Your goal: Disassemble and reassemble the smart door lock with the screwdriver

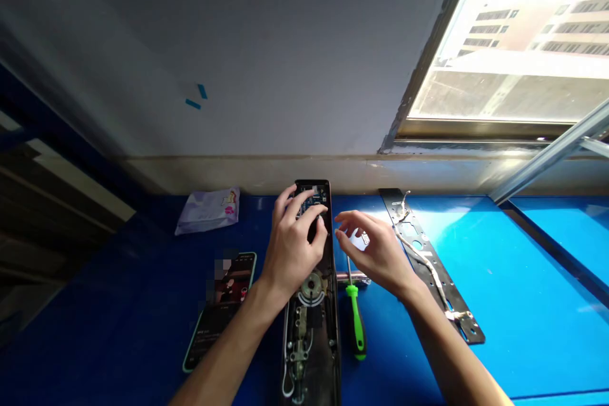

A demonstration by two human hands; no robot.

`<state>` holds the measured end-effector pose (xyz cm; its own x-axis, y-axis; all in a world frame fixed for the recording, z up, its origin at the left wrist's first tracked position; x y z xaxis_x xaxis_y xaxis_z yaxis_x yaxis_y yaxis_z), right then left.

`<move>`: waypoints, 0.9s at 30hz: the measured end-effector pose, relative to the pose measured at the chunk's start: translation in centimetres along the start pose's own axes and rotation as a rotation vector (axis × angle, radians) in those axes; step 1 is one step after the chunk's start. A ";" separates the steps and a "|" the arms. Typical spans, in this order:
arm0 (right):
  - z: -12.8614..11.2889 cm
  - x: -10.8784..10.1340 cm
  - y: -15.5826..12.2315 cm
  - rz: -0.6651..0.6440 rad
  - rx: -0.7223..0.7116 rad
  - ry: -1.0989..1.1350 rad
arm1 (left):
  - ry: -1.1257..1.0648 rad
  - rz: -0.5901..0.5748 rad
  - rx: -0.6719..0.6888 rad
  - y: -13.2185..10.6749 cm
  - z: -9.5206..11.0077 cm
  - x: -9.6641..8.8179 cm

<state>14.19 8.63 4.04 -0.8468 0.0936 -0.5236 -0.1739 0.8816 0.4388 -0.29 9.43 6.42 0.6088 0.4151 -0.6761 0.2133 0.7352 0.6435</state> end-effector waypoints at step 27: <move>4.6 3.0 -0.9 -0.204 0.362 -0.029 | -0.162 -0.127 -0.143 -2.3 -3.4 2.8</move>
<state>14.08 10.25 -1.31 -0.7980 -0.0912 -0.5957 -0.1441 0.9887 0.0416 -1.66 10.71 1.77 0.7014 0.2317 -0.6741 0.1922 0.8492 0.4918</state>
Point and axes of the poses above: each hand's wrist, its own y-axis towards the middle knuckle, its own x-axis out of the palm, z = x × y, the point moved 10 cm from there along y, towards the middle knuckle, and after that the axes turned 4 degrees about y, right-handed, at the moved point
